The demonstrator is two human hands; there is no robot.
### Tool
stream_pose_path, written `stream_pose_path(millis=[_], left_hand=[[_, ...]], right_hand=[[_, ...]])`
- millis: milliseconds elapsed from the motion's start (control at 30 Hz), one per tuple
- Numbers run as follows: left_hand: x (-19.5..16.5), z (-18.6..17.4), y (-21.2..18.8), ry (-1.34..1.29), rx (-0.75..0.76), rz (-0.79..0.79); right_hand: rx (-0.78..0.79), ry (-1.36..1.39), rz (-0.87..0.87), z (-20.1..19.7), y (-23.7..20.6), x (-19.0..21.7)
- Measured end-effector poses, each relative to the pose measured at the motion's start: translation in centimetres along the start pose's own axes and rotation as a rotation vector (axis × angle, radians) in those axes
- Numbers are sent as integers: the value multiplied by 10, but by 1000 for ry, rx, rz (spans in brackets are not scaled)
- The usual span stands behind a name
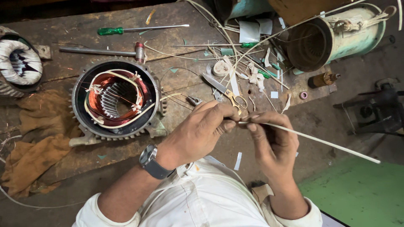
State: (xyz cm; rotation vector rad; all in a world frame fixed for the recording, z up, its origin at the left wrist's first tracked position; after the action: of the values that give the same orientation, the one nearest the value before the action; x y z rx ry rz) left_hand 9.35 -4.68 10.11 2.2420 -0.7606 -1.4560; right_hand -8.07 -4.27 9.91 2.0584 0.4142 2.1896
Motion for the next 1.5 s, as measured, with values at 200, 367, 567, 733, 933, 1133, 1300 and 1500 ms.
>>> stream_pose_path(millis=[200, 367, 567, 733, 933, 1133, 1300, 1500], left_hand=[[-1, 0, 2, 14, -22, 23], [8, 4, 3, -342, 35, -135], [27, -23, 0, 285, 36, -42], [55, -19, -2, 165, -8, -42], [61, -11, 1, 46, 5, -60], [77, -32, -3, 345, 41, -48], [106, -32, -1, 148, 55, -193], [104, -47, -7, 558, 53, -95]], right_hand=[[5, -79, -7, 1, 0, -2], [50, -251, 4, 2, 5, -7], [4, -145, 89, -4, 17, -23], [60, -59, 111, 12, 26, -37], [90, -180, 127, 27, 43, -50], [125, -29, 169, 26, 60, -53], [138, -77, 256, 49, 75, -81], [247, 2, 306, 59, 92, -97]])
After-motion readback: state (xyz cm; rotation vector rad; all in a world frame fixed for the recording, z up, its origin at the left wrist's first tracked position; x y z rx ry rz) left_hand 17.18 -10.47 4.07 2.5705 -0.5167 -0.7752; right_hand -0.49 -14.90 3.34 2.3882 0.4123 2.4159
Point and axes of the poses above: each hand's wrist, its own y-axis towards the middle knuckle, its own z-axis out of the palm, x = y × z, the point moved 8 cm from there along y, towards the middle knuckle, and after that the axes turned 12 degrees about y, right-handed, at the moved point
